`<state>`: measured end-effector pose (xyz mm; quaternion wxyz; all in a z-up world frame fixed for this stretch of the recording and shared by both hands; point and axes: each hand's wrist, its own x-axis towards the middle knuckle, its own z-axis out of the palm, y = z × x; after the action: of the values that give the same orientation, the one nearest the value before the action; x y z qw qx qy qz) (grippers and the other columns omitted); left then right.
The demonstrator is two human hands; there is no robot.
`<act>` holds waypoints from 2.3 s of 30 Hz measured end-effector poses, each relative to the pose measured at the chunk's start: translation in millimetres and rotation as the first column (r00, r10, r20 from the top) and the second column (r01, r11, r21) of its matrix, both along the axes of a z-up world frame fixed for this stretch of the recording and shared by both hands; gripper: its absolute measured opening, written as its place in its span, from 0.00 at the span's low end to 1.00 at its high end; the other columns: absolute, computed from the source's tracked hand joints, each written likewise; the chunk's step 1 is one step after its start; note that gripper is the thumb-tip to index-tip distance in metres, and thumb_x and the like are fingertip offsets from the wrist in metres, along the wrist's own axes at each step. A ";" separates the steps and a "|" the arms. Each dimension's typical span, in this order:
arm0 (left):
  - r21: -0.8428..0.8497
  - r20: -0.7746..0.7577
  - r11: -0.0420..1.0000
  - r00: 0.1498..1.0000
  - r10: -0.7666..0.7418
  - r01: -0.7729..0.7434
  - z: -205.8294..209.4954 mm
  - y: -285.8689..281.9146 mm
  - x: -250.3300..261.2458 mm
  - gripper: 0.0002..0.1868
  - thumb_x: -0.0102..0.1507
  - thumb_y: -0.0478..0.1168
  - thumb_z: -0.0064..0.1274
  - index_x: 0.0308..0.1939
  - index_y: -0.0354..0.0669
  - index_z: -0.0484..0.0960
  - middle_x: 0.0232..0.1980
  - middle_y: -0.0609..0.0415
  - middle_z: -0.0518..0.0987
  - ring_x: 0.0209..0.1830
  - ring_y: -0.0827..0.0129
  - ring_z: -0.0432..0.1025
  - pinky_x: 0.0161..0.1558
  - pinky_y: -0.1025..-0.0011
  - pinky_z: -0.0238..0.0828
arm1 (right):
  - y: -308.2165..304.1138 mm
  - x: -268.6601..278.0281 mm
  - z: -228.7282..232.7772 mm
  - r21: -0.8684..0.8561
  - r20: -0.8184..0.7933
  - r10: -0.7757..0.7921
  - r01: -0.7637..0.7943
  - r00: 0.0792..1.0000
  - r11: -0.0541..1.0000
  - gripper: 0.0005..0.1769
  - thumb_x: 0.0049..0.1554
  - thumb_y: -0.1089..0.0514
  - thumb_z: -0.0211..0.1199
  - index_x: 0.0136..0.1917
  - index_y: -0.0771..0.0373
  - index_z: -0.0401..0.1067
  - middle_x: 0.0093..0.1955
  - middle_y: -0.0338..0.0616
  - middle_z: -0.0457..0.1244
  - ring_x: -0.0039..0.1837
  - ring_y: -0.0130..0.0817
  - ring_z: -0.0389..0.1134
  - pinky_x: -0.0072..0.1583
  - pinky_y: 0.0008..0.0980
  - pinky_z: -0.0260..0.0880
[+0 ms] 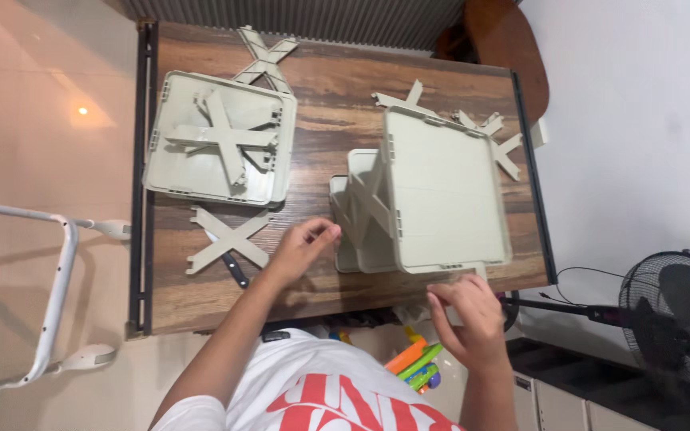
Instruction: The person assembles a small plastic table by connecting two square panels with X-shaped legs. They align the pieces, snap them together, and use a knife to pry and secure the joints. The assembled table is briefly held up and then placed back on the work surface.
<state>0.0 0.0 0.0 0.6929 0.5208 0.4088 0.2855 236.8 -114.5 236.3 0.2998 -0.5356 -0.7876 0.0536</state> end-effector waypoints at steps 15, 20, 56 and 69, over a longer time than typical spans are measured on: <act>0.665 -0.725 0.582 0.589 0.356 0.468 -97.5 83.0 -141.0 0.20 0.51 0.29 0.56 0.47 0.48 0.82 0.51 0.54 0.77 0.54 0.61 0.72 0.55 0.58 0.65 | 16.8 -123.4 -39.5 -0.316 -0.016 0.326 -0.314 0.945 0.895 0.09 0.51 0.64 0.68 0.46 0.66 0.73 0.37 0.43 0.66 0.40 0.39 0.68 0.49 0.38 0.68; 0.724 -0.688 0.471 0.572 0.446 0.503 -120.5 69.7 -131.8 0.22 0.54 0.24 0.53 0.48 0.51 0.83 0.53 0.54 0.79 0.53 0.65 0.75 0.51 0.63 0.68 | 46.9 -143.3 -69.4 -0.468 -0.004 0.317 -0.282 0.948 0.837 0.06 0.53 0.61 0.69 0.44 0.63 0.75 0.36 0.44 0.67 0.40 0.42 0.69 0.48 0.40 0.67; 0.359 -0.018 0.899 0.961 0.278 -0.253 68.7 28.3 -114.4 0.37 0.55 0.51 0.70 0.58 0.38 0.68 0.53 0.42 0.79 0.52 0.55 0.79 0.51 0.61 0.77 | 279.4 -149.6 -292.0 -0.579 -0.649 -0.367 -0.120 0.667 0.806 0.19 0.61 0.59 0.61 0.65 0.62 0.64 0.53 0.40 0.66 0.53 0.28 0.68 0.56 0.28 0.75; 0.872 -0.147 0.480 0.885 0.442 -0.095 101.0 -12.4 -86.6 0.07 0.61 0.37 0.58 0.36 0.39 0.76 0.69 0.37 0.74 0.68 0.50 0.73 0.65 0.56 0.73 | 253.5 -83.6 -344.0 -0.489 -0.783 -0.609 -0.482 -0.125 0.727 0.20 0.59 0.51 0.51 0.50 0.70 0.73 0.44 0.52 0.69 0.43 0.41 0.72 0.46 0.36 0.76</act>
<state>-86.6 -12.4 101.0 0.2119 0.7596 0.4130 0.4555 153.2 139.0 -107.7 0.5622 -0.4104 -0.1597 0.7000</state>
